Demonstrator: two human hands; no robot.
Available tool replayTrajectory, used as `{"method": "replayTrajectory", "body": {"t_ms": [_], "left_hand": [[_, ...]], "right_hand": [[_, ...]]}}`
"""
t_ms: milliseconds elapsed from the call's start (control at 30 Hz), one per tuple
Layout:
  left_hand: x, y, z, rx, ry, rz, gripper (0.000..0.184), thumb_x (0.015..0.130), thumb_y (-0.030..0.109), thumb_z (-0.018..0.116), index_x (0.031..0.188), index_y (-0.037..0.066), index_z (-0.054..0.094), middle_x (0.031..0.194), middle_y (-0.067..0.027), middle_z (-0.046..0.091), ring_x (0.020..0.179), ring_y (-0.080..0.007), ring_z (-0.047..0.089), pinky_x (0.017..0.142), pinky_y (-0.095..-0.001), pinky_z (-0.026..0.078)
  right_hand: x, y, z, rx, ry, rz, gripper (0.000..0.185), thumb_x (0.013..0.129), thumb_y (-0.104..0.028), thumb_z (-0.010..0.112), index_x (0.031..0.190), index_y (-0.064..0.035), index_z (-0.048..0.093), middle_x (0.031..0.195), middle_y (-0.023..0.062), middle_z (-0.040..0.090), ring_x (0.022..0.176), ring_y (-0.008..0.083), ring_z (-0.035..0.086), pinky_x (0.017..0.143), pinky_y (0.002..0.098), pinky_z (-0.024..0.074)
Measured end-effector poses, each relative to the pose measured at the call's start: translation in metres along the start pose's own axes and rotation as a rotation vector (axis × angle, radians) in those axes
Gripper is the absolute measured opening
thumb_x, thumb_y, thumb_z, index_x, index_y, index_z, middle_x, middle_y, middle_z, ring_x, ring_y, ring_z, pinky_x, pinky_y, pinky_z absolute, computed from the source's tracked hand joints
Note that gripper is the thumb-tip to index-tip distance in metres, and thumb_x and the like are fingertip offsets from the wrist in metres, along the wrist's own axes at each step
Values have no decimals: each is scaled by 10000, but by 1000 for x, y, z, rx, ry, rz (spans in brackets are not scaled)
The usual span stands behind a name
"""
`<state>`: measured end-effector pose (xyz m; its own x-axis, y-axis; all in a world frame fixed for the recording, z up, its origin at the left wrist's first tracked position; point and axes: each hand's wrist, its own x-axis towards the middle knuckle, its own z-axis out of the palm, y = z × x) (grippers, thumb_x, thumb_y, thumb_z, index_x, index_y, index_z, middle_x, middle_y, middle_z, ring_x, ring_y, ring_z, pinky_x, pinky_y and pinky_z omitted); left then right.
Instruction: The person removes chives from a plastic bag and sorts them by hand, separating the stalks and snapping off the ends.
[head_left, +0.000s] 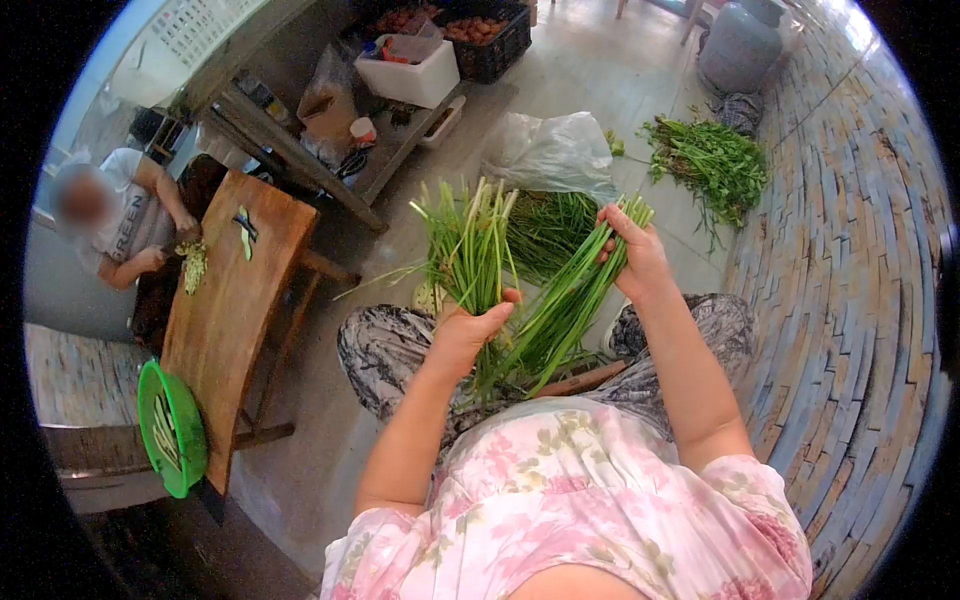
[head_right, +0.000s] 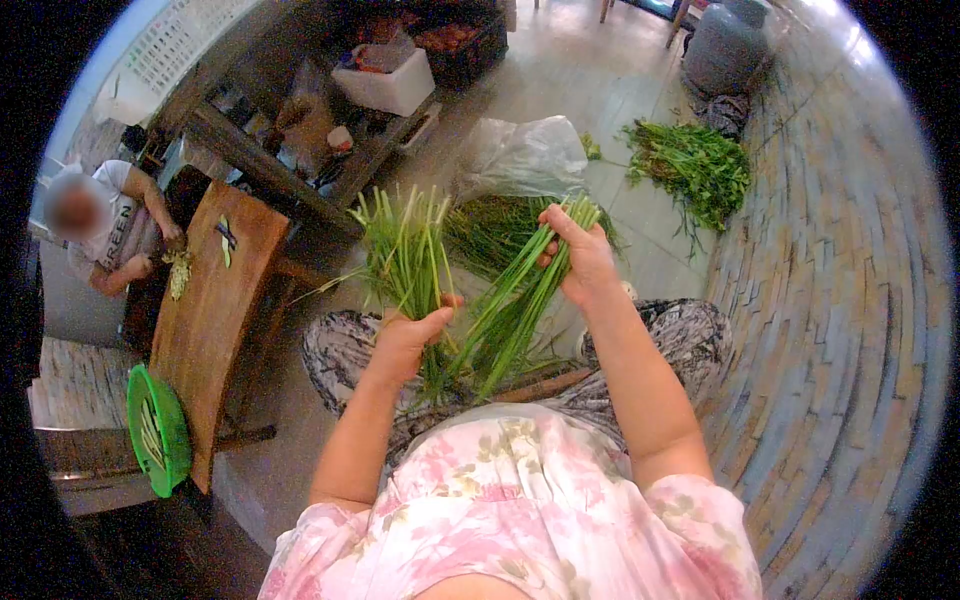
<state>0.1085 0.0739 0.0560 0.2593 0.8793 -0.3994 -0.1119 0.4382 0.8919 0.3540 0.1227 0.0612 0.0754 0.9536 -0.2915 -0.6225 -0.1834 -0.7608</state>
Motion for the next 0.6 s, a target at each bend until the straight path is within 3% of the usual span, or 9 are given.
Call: {"method": "replayTrajectory", "body": {"t_ms": [233, 333, 600], "left_hand": [[-3, -1, 6, 84, 6, -72, 228, 741, 115, 676, 954, 42, 640, 860, -3, 638, 641, -73, 509, 560, -217, 383], [-4, -4, 8, 79, -78, -59, 220, 776, 202, 668, 950, 70, 650, 719, 66, 557, 557, -35, 380, 492, -195, 279], [-2, -5, 7, 69, -38, -65, 202, 747, 171, 699, 888, 53, 618, 709, 38, 553, 561, -58, 408, 502, -204, 308]], "right_hand": [[-3, 2, 6, -43, 25, 1, 147, 810, -204, 644, 867, -101, 556, 773, -5, 573, 548, 90, 459, 466, 272, 416], [-8, 1, 15, -59, 36, -22, 143, 826, -211, 627, 841, -91, 550, 705, -15, 527, 525, 69, 456, 447, 241, 412], [-8, 2, 13, -83, -20, -41, 168, 807, -214, 648, 874, -94, 552, 771, -1, 569, 570, 90, 476, 478, 259, 417]]}}
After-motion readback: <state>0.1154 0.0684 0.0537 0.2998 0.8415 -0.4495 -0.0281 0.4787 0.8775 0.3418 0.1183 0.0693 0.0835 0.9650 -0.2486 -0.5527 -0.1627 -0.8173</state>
